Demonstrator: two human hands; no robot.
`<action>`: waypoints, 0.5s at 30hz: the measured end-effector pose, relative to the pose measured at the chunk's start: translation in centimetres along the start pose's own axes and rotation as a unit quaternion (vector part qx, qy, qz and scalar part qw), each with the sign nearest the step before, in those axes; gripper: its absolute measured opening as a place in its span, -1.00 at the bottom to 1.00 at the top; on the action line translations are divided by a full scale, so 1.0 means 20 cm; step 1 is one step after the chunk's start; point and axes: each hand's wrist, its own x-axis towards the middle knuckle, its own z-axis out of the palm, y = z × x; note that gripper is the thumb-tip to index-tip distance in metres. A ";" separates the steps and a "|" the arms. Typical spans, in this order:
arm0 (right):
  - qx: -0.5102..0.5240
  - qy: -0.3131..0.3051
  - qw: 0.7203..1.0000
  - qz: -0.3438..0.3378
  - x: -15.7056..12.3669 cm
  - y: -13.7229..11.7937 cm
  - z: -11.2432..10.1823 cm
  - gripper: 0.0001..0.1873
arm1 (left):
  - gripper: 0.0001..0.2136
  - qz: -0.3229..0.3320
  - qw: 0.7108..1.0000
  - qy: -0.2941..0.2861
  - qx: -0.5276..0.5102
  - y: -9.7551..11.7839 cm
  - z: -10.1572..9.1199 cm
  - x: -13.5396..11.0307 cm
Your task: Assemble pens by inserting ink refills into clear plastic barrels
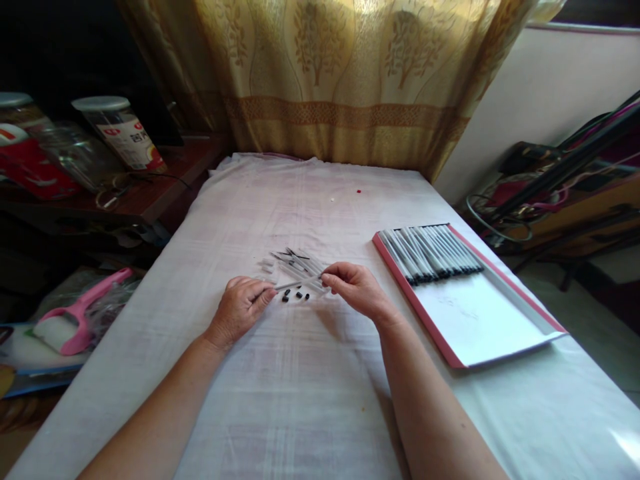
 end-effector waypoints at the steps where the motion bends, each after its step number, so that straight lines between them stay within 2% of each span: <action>1: 0.002 0.002 1.000 0.000 0.00 0.00 0.00 -0.76 | -0.64 0.003 1.000 0.002 0.002 0.00 0.00 0.00; 6: 0.046 -0.009 0.998 0.030 0.01 0.01 0.01 -0.79 | -0.75 -0.005 0.998 0.065 0.010 0.02 0.00 0.00; 10: 0.108 -0.026 0.992 0.064 0.02 0.00 0.01 -0.80 | -0.83 0.034 0.993 0.115 0.022 0.03 -0.01 0.01; 13: 0.149 -0.022 0.986 0.067 0.02 -0.01 0.02 -0.78 | -0.85 0.044 0.991 0.126 0.025 0.04 -0.01 0.01; 15: 0.168 -0.029 0.983 0.063 0.01 -0.03 0.05 -0.69 | -0.84 0.038 0.992 0.115 0.018 0.04 -0.01 0.01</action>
